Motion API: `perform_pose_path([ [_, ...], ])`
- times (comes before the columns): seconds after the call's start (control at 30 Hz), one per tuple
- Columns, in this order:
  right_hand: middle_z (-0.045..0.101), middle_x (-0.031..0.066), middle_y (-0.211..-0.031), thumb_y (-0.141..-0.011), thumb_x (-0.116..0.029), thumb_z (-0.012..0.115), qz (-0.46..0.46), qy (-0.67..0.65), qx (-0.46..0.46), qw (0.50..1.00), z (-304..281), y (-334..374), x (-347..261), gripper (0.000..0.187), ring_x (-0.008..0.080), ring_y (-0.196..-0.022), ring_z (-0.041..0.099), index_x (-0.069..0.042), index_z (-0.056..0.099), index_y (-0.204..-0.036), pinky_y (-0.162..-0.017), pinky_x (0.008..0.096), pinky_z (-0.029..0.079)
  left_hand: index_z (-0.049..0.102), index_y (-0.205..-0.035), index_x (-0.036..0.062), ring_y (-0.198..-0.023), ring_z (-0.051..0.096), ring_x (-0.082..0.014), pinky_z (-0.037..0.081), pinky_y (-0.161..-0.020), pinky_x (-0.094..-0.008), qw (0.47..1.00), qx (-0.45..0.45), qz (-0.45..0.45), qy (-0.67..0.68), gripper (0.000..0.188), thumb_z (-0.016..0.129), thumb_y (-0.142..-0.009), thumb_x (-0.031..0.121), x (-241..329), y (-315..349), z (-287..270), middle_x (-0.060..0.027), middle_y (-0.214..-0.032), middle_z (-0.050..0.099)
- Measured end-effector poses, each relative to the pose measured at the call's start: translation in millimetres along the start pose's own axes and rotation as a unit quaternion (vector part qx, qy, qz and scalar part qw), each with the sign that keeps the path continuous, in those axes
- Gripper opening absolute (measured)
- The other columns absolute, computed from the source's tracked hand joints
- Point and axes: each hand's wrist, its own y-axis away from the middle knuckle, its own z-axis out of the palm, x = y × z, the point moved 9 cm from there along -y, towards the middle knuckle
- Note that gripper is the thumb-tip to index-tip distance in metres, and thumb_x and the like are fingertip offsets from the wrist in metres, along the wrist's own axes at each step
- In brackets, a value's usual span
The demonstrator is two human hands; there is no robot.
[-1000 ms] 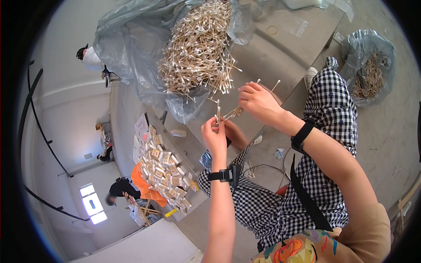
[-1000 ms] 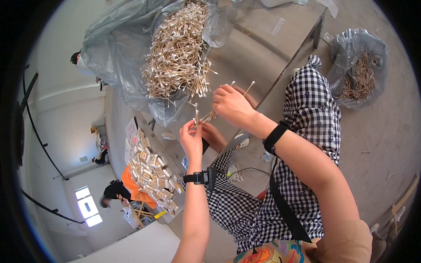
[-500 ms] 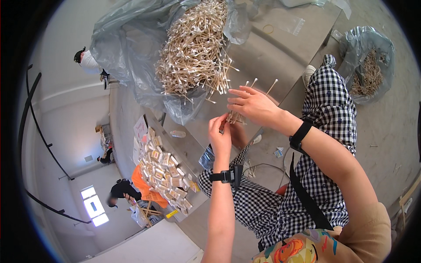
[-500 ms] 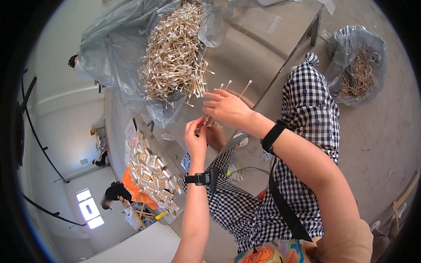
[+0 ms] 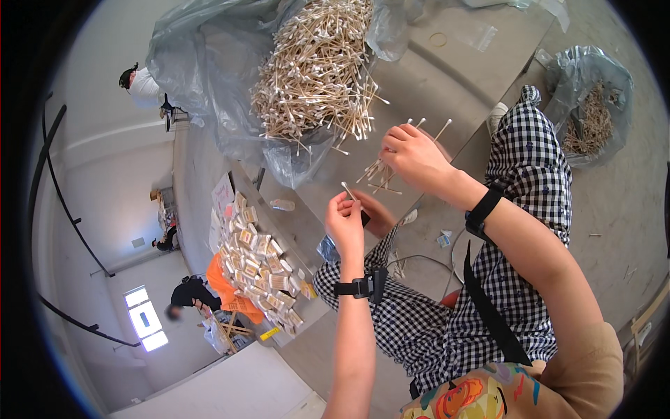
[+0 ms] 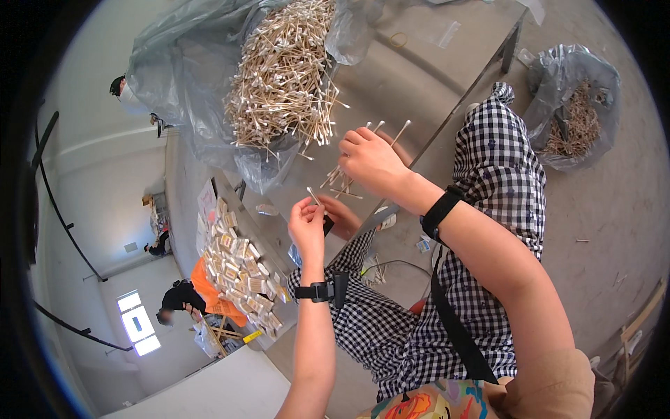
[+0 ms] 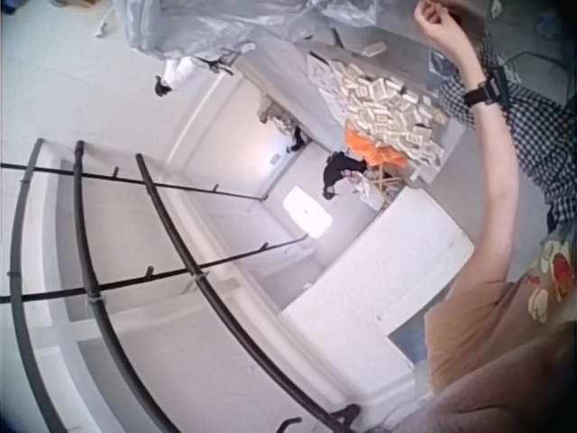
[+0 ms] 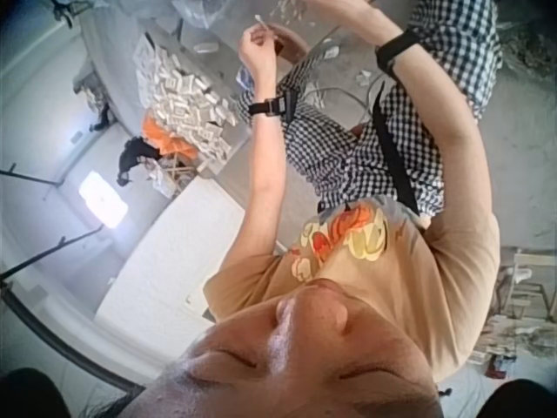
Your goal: Sorting and packaging cotton swabs into small plastic bags.
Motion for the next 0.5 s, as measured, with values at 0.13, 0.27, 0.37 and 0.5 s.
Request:
perform_pose_path([
  [0.13, 0.059, 0.0009, -0.088, -0.068, -0.013, 0.067, 0.001, -0.001, -0.001, 1.000, 2, 0, -2, 0.006, 0.0192, -0.097, 0.055, -0.009, 0.068, -0.072, -0.088, 0.0299, 0.047, 0.048, -0.126, -0.0061, -0.088, 0.069, -0.0205, 0.058, -0.077, -0.0283, 0.984, -0.041, -0.085, 0.154, 0.043, 0.068, -0.088, -0.002, 14, 17, 27, -0.0136, -0.103, 0.063],
  [0.27, 0.060, 0.0011, -0.088, -0.068, -0.011, 0.067, 0.004, -0.026, -0.007, 1.000, 5, 0, -3, 0.008, 0.0197, -0.097, 0.056, -0.009, 0.068, -0.076, -0.088, 0.0310, 0.046, 0.046, -0.116, -0.0038, -0.102, 0.068, -0.0278, 0.057, -0.091, -0.0338, 0.920, -0.057, -0.125, 0.368, 0.033, 0.065, -0.088, -0.006, 27, 30, 50, -0.0172, -0.110, 0.062],
  [0.37, 0.063, 0.0023, -0.093, -0.067, -0.012, 0.068, -0.008, -0.056, -0.022, 0.998, 5, -2, -9, 0.021, 0.0200, -0.100, 0.057, -0.008, 0.068, -0.088, -0.090, 0.0324, 0.046, 0.047, -0.114, -0.0020, -0.111, 0.064, -0.0267, 0.053, -0.095, -0.0332, 0.908, -0.066, -0.095, 0.403, 0.033, 0.064, -0.087, -0.008, 34, 25, 51, -0.0169, -0.113, 0.061],
  [0.5, 0.068, 0.0051, -0.107, -0.069, -0.012, 0.071, -0.015, -0.090, -0.046, 0.995, 6, 4, -3, 0.044, 0.0219, -0.113, 0.059, -0.006, 0.067, -0.112, -0.098, 0.0354, 0.045, 0.050, -0.123, -0.0012, -0.122, 0.058, -0.0282, 0.049, -0.100, -0.0371, 0.986, 0.002, 0.135, 0.094, 0.044, 0.067, -0.083, -0.006, 79, 18, 31, -0.0153, -0.124, 0.060],
])
